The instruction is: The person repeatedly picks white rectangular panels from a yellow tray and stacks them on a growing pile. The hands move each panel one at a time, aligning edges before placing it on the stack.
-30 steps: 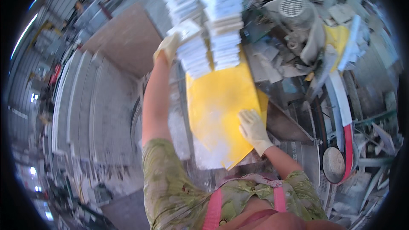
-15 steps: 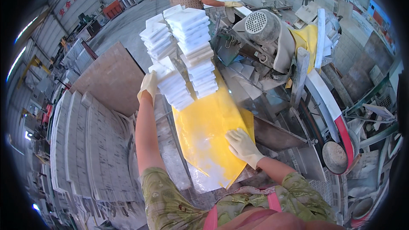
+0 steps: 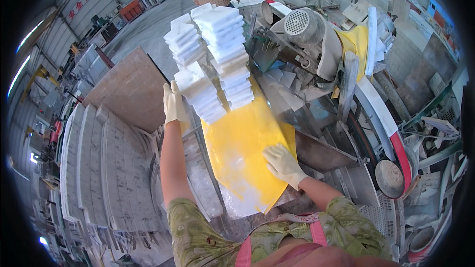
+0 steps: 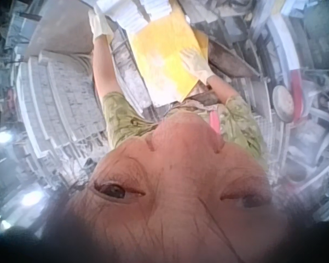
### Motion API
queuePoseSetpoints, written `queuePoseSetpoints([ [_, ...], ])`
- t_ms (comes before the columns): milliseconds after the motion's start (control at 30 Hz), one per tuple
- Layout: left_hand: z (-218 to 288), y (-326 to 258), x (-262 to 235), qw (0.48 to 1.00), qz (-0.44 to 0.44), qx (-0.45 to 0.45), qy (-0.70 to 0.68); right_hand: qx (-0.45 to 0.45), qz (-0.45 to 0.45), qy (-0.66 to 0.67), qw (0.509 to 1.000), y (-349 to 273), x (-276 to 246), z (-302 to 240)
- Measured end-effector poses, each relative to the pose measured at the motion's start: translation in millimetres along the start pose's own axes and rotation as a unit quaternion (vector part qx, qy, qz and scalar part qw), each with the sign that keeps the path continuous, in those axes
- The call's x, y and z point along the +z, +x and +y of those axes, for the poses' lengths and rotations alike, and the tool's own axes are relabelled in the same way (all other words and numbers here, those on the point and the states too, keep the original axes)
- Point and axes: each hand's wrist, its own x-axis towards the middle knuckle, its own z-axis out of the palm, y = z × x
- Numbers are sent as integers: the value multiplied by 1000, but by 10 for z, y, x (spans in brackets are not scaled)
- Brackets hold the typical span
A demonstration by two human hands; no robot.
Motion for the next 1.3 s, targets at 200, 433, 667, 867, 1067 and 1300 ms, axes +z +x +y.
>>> queuePoseSetpoints([
  [200, -535, -540, 62, 982, 106, 52, -150, 2, -4, -8, 1000, -11, 39, 4],
  [433, -1923, -2022, 416, 997, -63, -33, -20, -12, 25, -20, 999, -127, 214, 121],
  [667, -1881, -3225, 1034, 991, -133, -3, 4, 2, 43, 36, 998, -255, 482, 387],
  [867, -1726, -3285, 1304, 946, -167, 65, 268, 112, 47, 193, 974, -701, -115, 896],
  [1067, -1582, -3431, 1655, 879, -144, 65, 450, 274, 147, 80, 947, -2050, -1629, 1830],
  [1300, -1753, -3325, 1628, 837, -126, 136, 515, 402, 271, -137, 864, -3486, -2655, 2522],
])
